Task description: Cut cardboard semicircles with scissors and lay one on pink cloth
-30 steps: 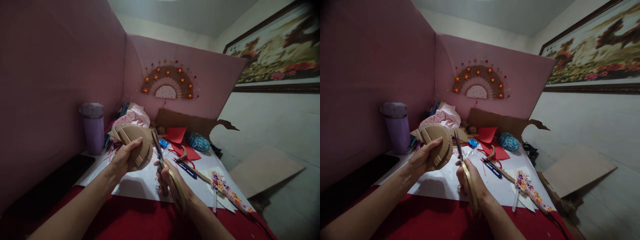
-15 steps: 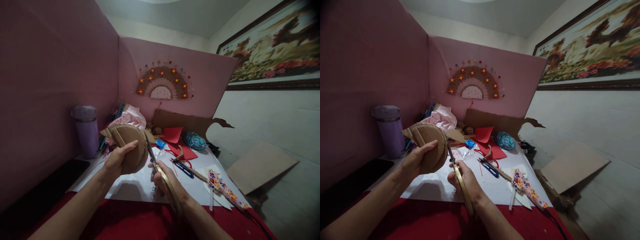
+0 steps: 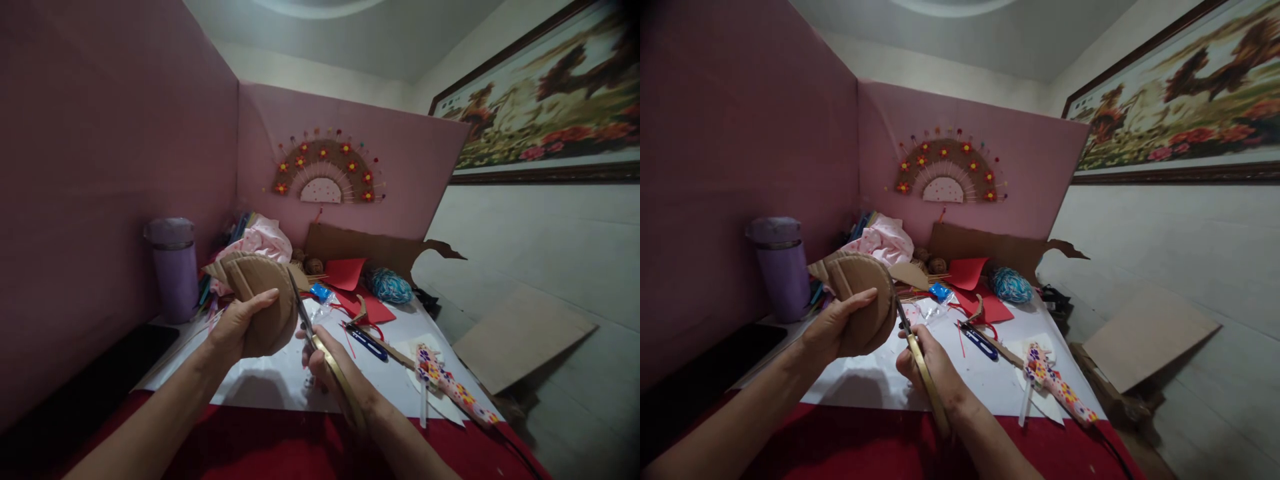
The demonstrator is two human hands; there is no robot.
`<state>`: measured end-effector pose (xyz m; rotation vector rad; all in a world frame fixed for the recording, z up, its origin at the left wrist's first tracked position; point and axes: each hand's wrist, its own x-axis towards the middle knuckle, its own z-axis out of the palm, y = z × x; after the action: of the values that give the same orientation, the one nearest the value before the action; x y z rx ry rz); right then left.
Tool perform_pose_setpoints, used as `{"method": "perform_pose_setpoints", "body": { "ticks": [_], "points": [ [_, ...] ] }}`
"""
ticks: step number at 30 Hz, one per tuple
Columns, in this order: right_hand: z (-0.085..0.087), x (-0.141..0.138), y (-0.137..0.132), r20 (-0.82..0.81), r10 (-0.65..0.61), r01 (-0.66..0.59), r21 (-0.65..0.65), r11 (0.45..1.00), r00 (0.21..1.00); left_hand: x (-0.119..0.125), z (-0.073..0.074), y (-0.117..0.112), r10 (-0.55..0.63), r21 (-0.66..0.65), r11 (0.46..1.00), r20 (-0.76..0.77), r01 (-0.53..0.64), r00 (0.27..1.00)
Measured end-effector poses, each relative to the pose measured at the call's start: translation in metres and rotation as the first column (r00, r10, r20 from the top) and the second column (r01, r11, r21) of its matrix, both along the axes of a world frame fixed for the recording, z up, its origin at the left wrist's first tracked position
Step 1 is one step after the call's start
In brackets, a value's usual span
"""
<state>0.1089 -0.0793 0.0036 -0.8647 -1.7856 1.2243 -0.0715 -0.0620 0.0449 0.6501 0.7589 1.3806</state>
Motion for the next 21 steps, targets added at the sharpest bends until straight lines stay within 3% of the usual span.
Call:
{"method": "perform_pose_setpoints", "body": {
  "ticks": [6, 14, 21],
  "points": [
    [-0.006, 0.001, 0.003, -0.034, 0.013, -0.013, 0.017, 1.0, 0.999, 0.002, 0.0, -0.001, -0.033, 0.0, 0.999, 0.017, 0.033, 0.999],
    [-0.013, -0.002, 0.005, -0.063, -0.083, 0.088, 0.067, 0.994, 0.995, 0.003, -0.001, 0.0, 0.054, -0.026, 0.998, -0.055, -0.055, 0.997],
    [-0.012, -0.004, 0.004, -0.133, -0.095, 0.096, -0.002, 0.995, 0.987, 0.005, -0.005, 0.001, 0.023, -0.028, 0.999, -0.004, -0.023, 1.0]
  ]
}}
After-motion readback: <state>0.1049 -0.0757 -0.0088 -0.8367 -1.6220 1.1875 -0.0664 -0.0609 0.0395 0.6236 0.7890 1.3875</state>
